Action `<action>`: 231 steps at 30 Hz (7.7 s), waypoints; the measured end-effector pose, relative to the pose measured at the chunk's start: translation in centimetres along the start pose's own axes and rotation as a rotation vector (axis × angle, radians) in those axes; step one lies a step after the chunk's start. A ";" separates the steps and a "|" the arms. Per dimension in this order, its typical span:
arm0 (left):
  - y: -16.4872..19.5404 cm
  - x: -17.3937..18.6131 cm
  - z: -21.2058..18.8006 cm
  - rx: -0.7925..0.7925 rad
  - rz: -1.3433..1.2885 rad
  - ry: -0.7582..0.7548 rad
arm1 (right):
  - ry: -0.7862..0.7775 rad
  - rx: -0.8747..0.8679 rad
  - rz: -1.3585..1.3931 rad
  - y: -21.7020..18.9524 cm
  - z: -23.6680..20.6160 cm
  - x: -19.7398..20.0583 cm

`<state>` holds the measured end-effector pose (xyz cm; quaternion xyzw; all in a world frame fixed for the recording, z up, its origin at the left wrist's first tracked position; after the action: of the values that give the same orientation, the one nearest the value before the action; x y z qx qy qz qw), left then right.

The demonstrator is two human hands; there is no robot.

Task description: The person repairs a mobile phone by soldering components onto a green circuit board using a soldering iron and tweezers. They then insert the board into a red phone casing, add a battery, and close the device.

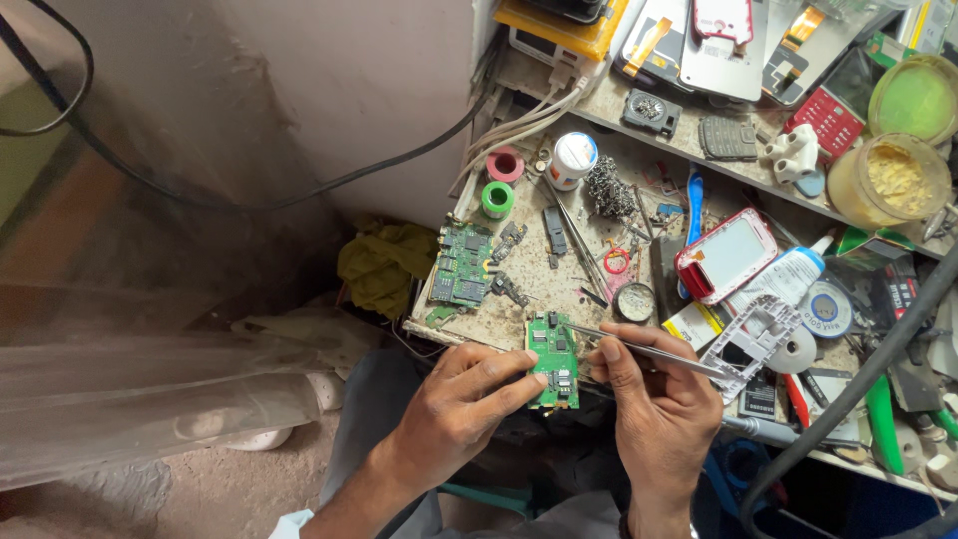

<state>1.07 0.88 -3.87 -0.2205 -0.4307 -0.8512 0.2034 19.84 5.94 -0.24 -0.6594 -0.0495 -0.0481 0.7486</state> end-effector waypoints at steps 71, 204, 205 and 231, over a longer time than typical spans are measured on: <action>-2.8 2.3 9.8 0.260 -0.132 -0.036 | 0.010 0.192 0.111 -1.0 -1.0 3.6; 10.0 5.4 -14.3 0.229 -0.841 -0.536 | -0.283 -0.394 0.040 -0.2 -25.7 7.4; 10.0 5.4 -14.2 0.224 -0.795 -0.538 | -0.271 -0.377 0.022 -0.1 -25.8 7.2; 8.9 5.3 -14.1 0.231 -0.820 -0.542 | -0.243 -0.441 0.173 2.0 -25.7 6.4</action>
<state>-1.34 -16.36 -2.73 -0.2224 -0.6106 -0.7199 -0.2440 26.73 -19.31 -4.54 -0.8093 -0.0706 0.0859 0.5768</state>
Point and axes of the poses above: each hand's wrist, its own z-axis towards the middle knuckle, its own x-axis out of the back of the hand, y = z × x, the point moved 1 cm from there along z, towards the middle knuckle, and after that the axes turned 6 degrees about -y, right-handed, at the moved point
